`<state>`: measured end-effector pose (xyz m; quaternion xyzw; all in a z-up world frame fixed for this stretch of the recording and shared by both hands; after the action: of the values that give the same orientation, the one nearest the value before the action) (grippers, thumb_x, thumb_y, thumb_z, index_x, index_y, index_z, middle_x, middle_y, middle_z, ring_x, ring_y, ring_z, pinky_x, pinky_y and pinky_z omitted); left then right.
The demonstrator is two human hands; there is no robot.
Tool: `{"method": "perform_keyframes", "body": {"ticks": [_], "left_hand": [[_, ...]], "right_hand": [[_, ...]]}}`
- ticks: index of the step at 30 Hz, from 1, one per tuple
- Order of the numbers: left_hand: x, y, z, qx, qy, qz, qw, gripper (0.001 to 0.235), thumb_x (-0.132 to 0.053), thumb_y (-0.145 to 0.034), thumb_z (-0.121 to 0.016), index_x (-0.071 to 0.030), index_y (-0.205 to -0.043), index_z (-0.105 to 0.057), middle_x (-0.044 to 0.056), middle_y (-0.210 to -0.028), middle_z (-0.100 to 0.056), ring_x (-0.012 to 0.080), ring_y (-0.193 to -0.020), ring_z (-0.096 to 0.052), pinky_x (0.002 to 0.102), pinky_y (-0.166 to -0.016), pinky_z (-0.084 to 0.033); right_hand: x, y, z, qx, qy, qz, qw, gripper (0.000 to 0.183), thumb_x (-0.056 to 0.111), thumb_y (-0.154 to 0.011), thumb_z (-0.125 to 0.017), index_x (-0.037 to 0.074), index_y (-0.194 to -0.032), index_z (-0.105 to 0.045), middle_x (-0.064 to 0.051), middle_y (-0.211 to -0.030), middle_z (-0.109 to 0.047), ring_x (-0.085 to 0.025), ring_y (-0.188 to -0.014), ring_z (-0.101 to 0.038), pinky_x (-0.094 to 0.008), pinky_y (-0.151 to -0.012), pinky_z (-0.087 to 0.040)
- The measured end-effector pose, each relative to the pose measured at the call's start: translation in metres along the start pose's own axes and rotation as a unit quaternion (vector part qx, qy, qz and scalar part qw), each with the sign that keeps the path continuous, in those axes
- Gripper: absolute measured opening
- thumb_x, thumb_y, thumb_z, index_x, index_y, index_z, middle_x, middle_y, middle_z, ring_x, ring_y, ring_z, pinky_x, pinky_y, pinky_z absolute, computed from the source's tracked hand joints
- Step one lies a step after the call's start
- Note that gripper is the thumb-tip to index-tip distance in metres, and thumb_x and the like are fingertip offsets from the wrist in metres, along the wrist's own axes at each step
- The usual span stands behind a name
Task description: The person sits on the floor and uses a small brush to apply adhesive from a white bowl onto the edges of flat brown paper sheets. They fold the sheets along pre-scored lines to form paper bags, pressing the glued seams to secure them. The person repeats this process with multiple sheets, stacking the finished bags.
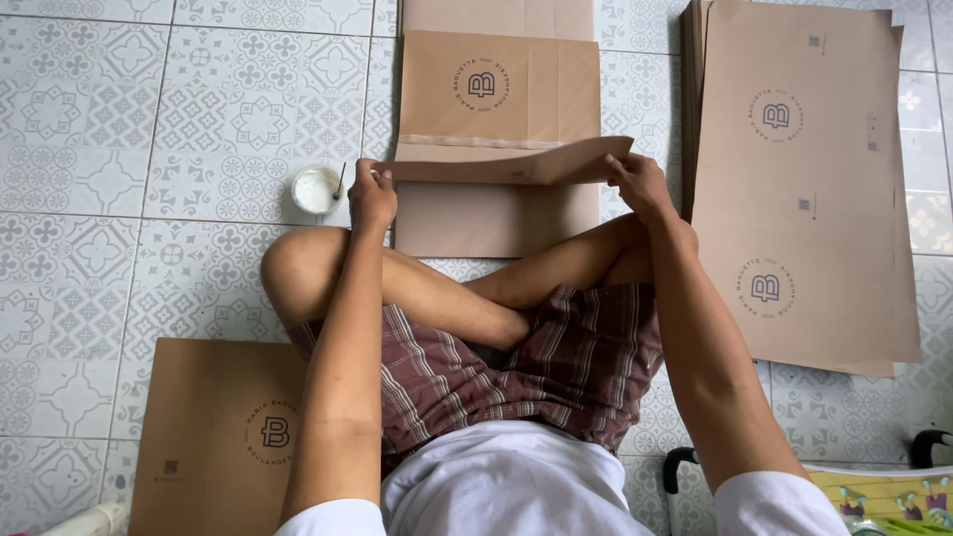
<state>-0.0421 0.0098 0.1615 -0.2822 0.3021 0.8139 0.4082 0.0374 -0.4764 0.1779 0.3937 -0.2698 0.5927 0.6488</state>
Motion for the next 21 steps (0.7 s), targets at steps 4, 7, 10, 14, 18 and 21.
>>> {"method": "perform_keyframes", "body": {"ticks": [4,7,10,14,18,21], "left_hand": [[0.011,-0.012,-0.005,-0.02,-0.002,0.012,1.0,0.026,-0.031,-0.108,-0.05,-0.016,-0.129,-0.048,0.014,-0.13,-0.066,0.0355,-0.123,-0.063,0.05,-0.1,-0.052],[0.008,-0.011,-0.004,-0.023,-0.016,0.026,0.999,0.028,-0.035,-0.108,-0.05,-0.017,-0.129,-0.047,0.011,-0.127,-0.066,0.034,-0.122,-0.064,0.05,-0.099,-0.053],[-0.008,0.006,0.002,-0.013,-0.053,0.045,0.998,0.027,-0.038,-0.108,-0.047,-0.021,-0.129,-0.048,0.006,-0.122,-0.066,0.0309,-0.119,-0.065,0.049,-0.097,-0.053],[-0.02,0.001,-0.007,0.012,-0.108,0.044,0.993,0.029,-0.037,-0.108,-0.045,-0.018,-0.129,-0.048,0.01,-0.123,-0.064,0.0346,-0.122,-0.062,0.053,-0.099,-0.049],[-0.017,-0.016,-0.015,0.018,-0.132,0.038,0.99,0.029,-0.038,-0.107,-0.046,-0.018,-0.127,-0.051,0.012,-0.121,-0.067,0.0361,-0.12,-0.065,0.054,-0.096,-0.051],[0.003,-0.023,-0.028,0.055,-0.152,0.045,0.986,0.027,-0.038,-0.108,-0.046,-0.018,-0.125,-0.05,0.013,-0.121,-0.067,0.0369,-0.118,-0.066,0.054,-0.095,-0.052]], "right_hand": [[-0.008,-0.008,0.0,-0.015,0.054,-0.001,0.998,0.046,0.051,-0.108,-0.065,0.009,-0.12,-0.075,-0.015,-0.091,-0.075,-0.035,-0.096,-0.073,-0.049,-0.078,-0.059],[-0.014,-0.008,-0.002,-0.005,0.083,-0.004,0.997,0.042,0.055,-0.106,-0.062,0.016,-0.115,-0.076,-0.006,-0.076,-0.074,-0.027,-0.084,-0.075,-0.042,-0.082,-0.056],[-0.004,0.006,-0.007,-0.027,0.116,0.019,0.993,0.036,0.046,-0.107,-0.064,0.013,-0.118,-0.073,-0.007,-0.073,-0.073,-0.029,-0.08,-0.075,-0.043,-0.081,-0.055],[0.092,0.06,0.003,-0.18,0.187,0.207,0.943,0.066,0.001,-0.095,-0.073,-0.005,-0.148,-0.034,-0.032,-0.118,-0.048,-0.06,-0.099,-0.065,-0.067,-0.079,-0.06],[0.064,0.052,-0.041,-0.295,0.322,0.482,0.759,0.05,0.01,-0.094,-0.075,0.012,-0.143,-0.064,-0.024,-0.136,-0.049,-0.043,-0.124,-0.055,-0.05,-0.097,-0.046],[0.074,0.072,-0.113,-0.181,0.338,0.569,0.727,0.044,0.017,-0.097,-0.067,0.025,-0.14,-0.066,-0.017,-0.13,-0.055,-0.037,-0.129,-0.054,-0.051,-0.103,-0.044]]}}
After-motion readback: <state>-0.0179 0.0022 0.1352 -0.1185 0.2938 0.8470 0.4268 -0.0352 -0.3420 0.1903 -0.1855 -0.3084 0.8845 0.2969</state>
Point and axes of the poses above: each hand's wrist, its own y-axis away from the middle knuckle, its own z-axis out of the back of the hand, x = y × z, the point moved 8 cm from there along -y, towards the middle knuckle
